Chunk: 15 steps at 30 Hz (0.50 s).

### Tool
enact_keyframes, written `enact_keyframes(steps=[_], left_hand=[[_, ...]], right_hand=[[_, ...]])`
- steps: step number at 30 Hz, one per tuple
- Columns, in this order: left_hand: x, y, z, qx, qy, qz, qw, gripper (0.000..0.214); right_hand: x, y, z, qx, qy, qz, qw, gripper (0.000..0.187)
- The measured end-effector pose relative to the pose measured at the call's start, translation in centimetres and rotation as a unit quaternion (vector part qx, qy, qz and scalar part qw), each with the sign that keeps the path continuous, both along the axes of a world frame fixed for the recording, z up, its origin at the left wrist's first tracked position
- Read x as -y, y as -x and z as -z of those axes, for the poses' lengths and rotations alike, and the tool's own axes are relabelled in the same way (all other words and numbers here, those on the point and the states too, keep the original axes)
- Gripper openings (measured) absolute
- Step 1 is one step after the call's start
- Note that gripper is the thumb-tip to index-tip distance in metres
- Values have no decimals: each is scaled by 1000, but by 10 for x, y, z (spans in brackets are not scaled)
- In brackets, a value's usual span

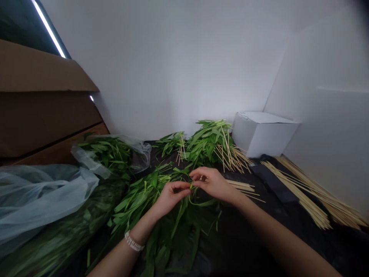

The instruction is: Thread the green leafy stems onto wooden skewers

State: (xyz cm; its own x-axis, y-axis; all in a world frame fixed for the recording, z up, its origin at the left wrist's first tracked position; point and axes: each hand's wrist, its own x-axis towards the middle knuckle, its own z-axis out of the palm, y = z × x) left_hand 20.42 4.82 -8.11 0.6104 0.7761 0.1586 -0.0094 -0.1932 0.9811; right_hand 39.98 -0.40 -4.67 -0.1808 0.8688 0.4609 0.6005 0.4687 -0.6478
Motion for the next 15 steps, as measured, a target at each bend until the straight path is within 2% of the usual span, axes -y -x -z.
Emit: enact_keyframes(steps=[2,4,8,11,15], left_hand=[[-3,3,-5,49,63,-16,997,23],[-8,8,-10,104,149,-26,983,24],[-17,15,-14,202,290,-28,935,21],[-20,16,-9,207,315,-5,926,20],[-18,11,1,148,291,6,945,23]], right_hand=[[-14,-11,6,-71,30,43,996,19],[-26,-27,16,-69,8,98,993,15],[-36,-50,41,96,5,165,982,14],[-34,-51,53,227,35,163,960,15],[-32,-41,56,334,41,177,925,21]])
